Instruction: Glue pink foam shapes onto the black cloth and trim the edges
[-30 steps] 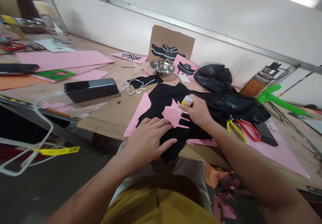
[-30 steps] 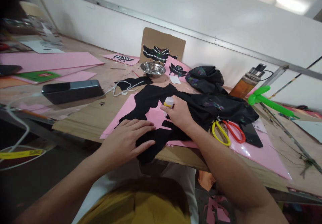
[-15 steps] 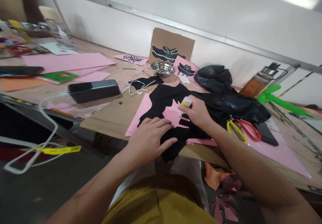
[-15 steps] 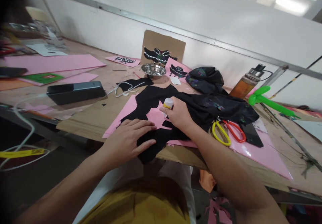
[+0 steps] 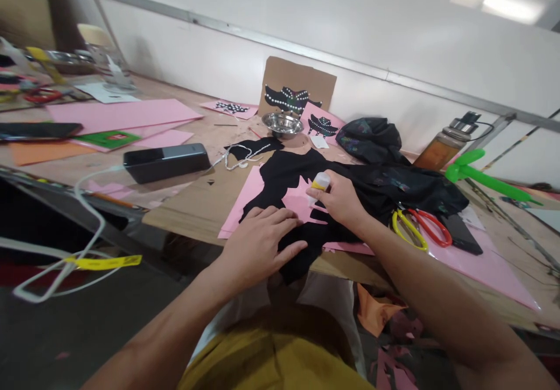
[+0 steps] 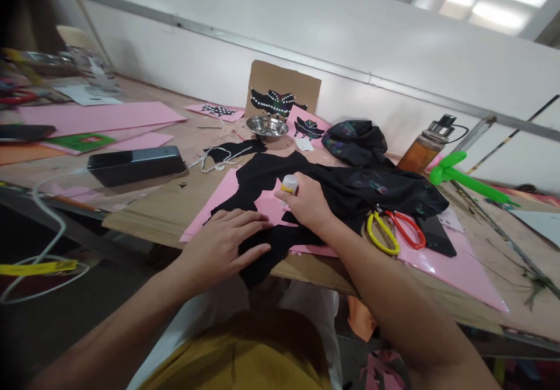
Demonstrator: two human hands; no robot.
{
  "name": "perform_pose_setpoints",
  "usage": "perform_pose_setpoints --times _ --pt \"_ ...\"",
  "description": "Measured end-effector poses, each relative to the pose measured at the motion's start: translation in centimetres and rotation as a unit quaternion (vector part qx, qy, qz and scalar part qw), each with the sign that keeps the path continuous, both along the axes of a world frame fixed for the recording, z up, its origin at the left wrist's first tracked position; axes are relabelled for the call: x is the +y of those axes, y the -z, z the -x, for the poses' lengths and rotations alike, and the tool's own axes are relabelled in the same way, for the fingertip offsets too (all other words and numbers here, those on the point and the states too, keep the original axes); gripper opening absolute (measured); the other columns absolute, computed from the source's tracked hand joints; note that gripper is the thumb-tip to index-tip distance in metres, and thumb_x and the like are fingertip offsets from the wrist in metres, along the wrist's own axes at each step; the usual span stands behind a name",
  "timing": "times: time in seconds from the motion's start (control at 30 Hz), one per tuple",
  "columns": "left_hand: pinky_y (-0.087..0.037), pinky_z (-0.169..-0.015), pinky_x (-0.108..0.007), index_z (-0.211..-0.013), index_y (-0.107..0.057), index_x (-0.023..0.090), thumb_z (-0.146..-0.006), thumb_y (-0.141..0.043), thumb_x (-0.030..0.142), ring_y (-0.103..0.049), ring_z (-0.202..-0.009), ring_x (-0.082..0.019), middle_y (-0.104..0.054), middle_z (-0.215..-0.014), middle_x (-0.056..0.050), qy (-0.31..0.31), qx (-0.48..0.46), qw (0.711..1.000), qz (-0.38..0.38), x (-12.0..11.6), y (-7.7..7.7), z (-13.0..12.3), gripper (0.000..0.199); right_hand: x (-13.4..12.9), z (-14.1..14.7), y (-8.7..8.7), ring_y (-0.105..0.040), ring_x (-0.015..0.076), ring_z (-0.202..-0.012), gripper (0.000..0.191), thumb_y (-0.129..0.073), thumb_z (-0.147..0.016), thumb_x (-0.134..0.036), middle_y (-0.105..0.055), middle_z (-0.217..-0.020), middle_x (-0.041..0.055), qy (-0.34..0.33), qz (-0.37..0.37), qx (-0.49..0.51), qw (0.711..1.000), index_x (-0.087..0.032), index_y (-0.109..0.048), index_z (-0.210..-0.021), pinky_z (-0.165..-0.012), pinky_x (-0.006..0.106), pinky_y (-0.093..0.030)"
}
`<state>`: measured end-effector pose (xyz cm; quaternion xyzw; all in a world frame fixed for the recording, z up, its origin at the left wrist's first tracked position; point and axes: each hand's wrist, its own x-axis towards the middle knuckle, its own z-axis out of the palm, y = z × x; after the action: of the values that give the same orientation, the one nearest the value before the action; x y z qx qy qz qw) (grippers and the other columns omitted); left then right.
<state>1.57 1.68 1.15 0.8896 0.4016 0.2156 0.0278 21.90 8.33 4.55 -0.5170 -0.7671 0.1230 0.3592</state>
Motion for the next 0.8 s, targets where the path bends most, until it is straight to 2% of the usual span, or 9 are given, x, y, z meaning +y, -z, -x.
perform_pose_setpoints --times 0.2,0.37,0.63,0.8 --pt "-0.04 -0.091 -0.044 -0.119 -0.064 0.024 -0.096 -0.045 0.049 -0.058 -0.109 -0.026 -0.065 -0.124 -0.006 -0.004 -0.002 1.0 0.001 -0.1 -0.1 -0.1 0.039 0.7 -0.6 0.1 -0.042 0.0147 -0.061 0.031 -0.066 -0.077 -0.038 -0.048 -0.065 -0.0031 0.03 -0.029 -0.003 0.999 -0.023 -0.042 -0.066 -0.06 0.029 -0.03" --pt "-0.04 -0.092 -0.042 -0.117 -0.064 0.024 -0.096 -0.045 0.049 -0.059 -0.109 -0.025 -0.067 -0.121 -0.005 0.003 -0.005 1.0 0.006 0.1 0.0 -0.1 0.038 1.1 -0.9 0.2 -0.042 0.0146 -0.062 0.031 -0.066 -0.076 -0.039 -0.049 -0.064 -0.003 0.042 -0.031 0.0 0.999 -0.023 -0.042 -0.065 -0.06 0.028 -0.031" --pt "-0.04 -0.09 -0.043 -0.118 -0.063 0.023 -0.096 -0.045 0.052 -0.059 -0.106 -0.026 -0.068 -0.119 -0.005 0.001 -0.006 1.0 -0.002 0.1 0.1 -0.1 0.04 0.0 -0.1 0.0 -0.044 0.0137 -0.062 0.026 -0.067 -0.076 -0.037 -0.05 -0.065 -0.0039 0.012 0.003 0.006 1.0 -0.021 -0.048 -0.068 -0.059 0.027 -0.031" --pt "-0.04 -0.088 -0.043 -0.113 -0.062 0.022 -0.096 -0.044 0.052 -0.06 -0.104 -0.026 -0.068 -0.115 -0.006 -0.01 0.001 1.0 0.003 0.0 0.1 -0.1 0.039 -0.1 0.5 0.0 -0.043 0.0133 -0.062 0.026 -0.067 -0.076 -0.036 -0.05 -0.065 -0.0044 -0.006 -0.007 0.012 1.0 -0.021 -0.048 -0.069 -0.06 0.027 -0.031"
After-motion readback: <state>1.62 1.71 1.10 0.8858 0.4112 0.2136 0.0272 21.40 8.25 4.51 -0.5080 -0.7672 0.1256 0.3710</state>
